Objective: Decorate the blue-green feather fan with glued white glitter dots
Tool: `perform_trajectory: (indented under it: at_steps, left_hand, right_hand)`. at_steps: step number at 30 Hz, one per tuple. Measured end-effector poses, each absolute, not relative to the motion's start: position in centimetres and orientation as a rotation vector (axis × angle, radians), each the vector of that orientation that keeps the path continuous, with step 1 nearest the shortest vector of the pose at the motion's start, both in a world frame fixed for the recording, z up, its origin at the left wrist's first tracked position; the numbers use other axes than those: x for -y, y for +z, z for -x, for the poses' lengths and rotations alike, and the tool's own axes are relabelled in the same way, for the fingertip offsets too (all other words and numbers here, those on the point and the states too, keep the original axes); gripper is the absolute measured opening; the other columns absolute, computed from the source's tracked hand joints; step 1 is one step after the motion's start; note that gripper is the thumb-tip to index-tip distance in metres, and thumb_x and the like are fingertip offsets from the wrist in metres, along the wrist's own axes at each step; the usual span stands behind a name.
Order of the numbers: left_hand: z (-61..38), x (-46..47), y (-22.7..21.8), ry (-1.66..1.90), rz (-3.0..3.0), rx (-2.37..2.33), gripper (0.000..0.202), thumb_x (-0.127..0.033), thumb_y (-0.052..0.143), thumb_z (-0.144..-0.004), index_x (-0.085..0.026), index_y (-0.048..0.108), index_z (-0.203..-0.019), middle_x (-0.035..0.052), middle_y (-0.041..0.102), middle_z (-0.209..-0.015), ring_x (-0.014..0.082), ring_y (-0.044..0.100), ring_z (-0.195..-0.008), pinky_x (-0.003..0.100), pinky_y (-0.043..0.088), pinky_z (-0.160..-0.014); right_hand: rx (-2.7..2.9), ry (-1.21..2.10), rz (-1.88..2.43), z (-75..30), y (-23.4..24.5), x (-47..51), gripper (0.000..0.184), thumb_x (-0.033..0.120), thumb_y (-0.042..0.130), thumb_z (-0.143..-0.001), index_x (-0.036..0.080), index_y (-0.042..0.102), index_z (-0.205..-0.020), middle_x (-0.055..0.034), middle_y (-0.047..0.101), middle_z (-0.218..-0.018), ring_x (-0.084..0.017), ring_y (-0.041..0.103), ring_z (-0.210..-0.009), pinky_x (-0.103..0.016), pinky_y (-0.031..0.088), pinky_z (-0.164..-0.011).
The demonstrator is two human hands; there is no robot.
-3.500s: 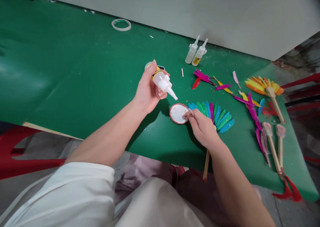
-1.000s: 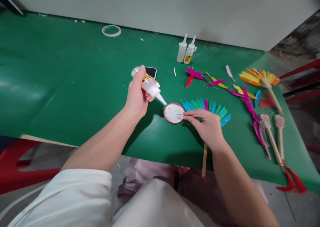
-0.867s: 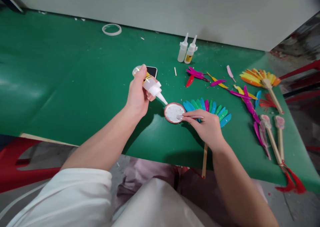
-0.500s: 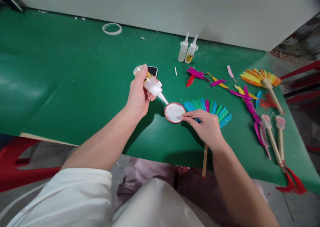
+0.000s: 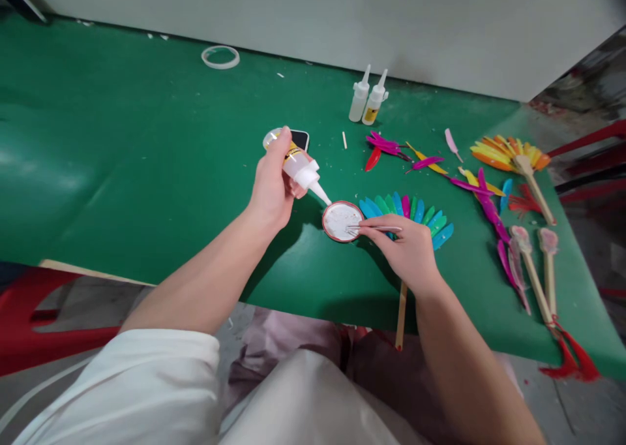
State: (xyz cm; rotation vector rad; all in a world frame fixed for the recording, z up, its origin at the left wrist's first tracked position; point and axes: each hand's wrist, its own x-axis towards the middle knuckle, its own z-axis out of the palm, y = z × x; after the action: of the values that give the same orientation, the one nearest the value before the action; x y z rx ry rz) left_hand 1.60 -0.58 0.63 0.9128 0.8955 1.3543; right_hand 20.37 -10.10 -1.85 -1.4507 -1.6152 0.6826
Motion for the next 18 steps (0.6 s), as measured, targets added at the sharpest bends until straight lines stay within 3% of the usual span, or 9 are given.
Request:
perform_trajectory:
  at_steps: [6,11,15,18]
  left_hand:
    - [-2.2,1.1,0.1,1.221,-0.971,-0.939,0.058,-0.069,0.042,-0.081,-0.017,0.054,-0.06,-0.0051,0.033,-0.038,0.0049,0.033,-0.033,0.02,0.024,-0.035]
    - [-2.4,1.2,-0.4,1.14,-1.009,-0.965,0.056,-0.069,0.043,-0.081,-0.016,0.06,-0.071,-0.0039,0.039,-0.041,0.0066,0.038,-0.036,0.02,0.03,-0.038]
    - [-2.3,1.2,-0.2,1.047,-1.055,-0.97,0.055,-0.066,0.045,-0.08,-0.015,0.06,-0.069,0.0004,0.052,-0.049,0.0085,0.048,-0.043,0.02,0.038,-0.043]
    - [-2.2,1.5,0.0,0.897,-1.099,-0.892,0.051,-0.062,0.053,-0.076,-0.013,0.06,-0.063,0.0055,0.065,-0.068,0.011,0.058,-0.057,0.021,0.045,-0.051]
  right_hand:
    - [1.207,0.723,1.417,-20.5,-1.1,10.2,0.002,0.025,0.074,-0.069,0.024,0.074,-0.071,-0.0004,0.073,-0.072,-0.017,0.067,-0.065,-0.029,0.054,-0.058]
    - [1.126,0.75,1.394,-20.6,-1.1,9.9,0.001,0.023,0.074,-0.069,0.023,0.074,-0.07,-0.0006,0.073,-0.071,-0.015,0.066,-0.063,-0.028,0.055,-0.058]
    - [1.128,0.781,1.383,-20.6,-1.3,9.9,0.001,0.023,0.074,-0.069,0.022,0.074,-0.069,-0.0012,0.072,-0.072,-0.015,0.066,-0.063,-0.028,0.055,-0.06]
    - [1.133,0.781,1.381,-20.6,-1.4,9.9,0.003,0.025,0.074,-0.07,0.022,0.074,-0.069,-0.0013,0.073,-0.074,-0.015,0.066,-0.065,-0.028,0.056,-0.062]
